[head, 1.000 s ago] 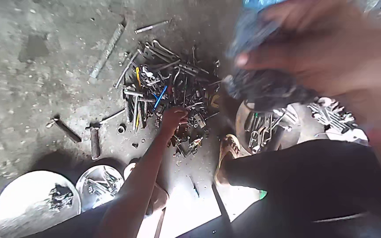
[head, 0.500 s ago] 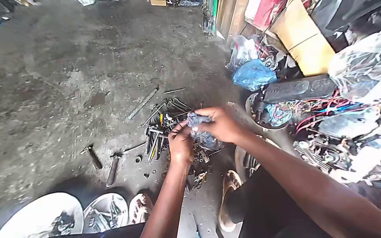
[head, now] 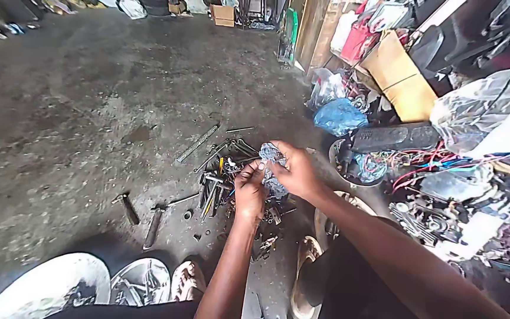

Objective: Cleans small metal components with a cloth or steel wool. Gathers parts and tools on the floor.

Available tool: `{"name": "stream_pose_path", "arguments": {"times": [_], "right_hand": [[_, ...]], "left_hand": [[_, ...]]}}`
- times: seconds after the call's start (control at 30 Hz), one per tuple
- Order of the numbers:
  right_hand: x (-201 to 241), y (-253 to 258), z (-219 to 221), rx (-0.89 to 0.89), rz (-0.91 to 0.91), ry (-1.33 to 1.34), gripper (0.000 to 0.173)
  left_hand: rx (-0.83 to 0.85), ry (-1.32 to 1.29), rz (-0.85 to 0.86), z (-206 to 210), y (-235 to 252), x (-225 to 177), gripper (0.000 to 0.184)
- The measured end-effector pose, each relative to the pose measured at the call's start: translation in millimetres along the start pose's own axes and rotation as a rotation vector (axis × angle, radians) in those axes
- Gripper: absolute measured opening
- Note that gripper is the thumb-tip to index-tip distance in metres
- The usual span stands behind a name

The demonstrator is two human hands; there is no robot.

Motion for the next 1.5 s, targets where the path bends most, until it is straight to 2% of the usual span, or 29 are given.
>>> {"name": "stream_pose_path", "arguments": {"times": [0.1,0.17,0.33,0.43,0.5,0.63,0.7,0.83,0.9,0.97,1.13,1.23,1.37,1.5], "right_hand": [[2.9,3.9,-2.2,-0.077,-0.007,-0.144,0.039],[-3.8,8.0,-11.6,-0.146,0.066,-0.186,0.036],[-63.5,27.0,-84.5,-0.345,0.291,-0.298,0.034],[-72.6,24.3,-85.4,-0.331,0.262,0.082,0.029],[-65.4,10.8,-67.4,-0.239,0.361,0.357,0.029],[-59.1,0.9,-50.2,-0.084,0.504,0.465,0.043],[-51.8,2.9,-46.7,-0.017,0.449,0.441,0.043],[-27.5,5.6,-23.5,0.188,0.273,0.513,0.029],[-19.4,2.7,-7.3,0.297,0.248,0.555,0.044],[-19.4,2.6,0.4,0.317,0.202,0.429,0.052],[-13.2,2.5,-13.7,0.142,0.148,0.311,0.027],[-15.5,1.8,-7.9,0.091,0.087,0.275,0.022],[5.9,2.1,-5.1,0.041,-0.053,0.150,0.021],[24.4,9.3,-10.6,-0.132,-0.113,-0.021,0.016]], "left_hand": [[0.009,0.007,0.031,6.5,0.8,0.5,0.015],[-0.006,0.012,0.051,10.7,1.4,1.7,0.014],[-0.010,0.022,0.110,12.9,-1.9,3.2,0.012],[-0.016,0.027,0.116,12.2,0.6,0.0,0.011],[-0.040,0.024,0.105,9.7,1.3,-0.6,0.011],[-0.040,0.105,0.140,7.9,3.2,-10.6,0.013],[-0.036,0.136,0.160,8.9,2.5,-14.3,0.014],[-0.031,0.181,0.207,4.7,2.3,-18.3,0.022],[-0.032,0.190,0.217,4.4,1.7,-19.9,0.025],[-0.028,0.186,0.194,5.9,1.0,-21.5,0.023],[0.078,0.166,0.005,12.6,3.8,-15.5,0.020],[0.099,0.057,-0.107,8.8,-7.1,-6.4,0.021],[0.046,-0.130,-0.151,9.1,-7.6,-4.9,0.018],[0.041,-0.152,-0.091,13.3,-7.7,-20.7,0.016]]}}
Point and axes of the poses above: each hand's wrist, its own y-axis towards the middle knuckle, its own z-axis out of the palm, x = y × z, the point moved 10 cm from there along y, towards the middle knuckle, and after that the axes turned 4 degrees about y, right-handed, at the moved point
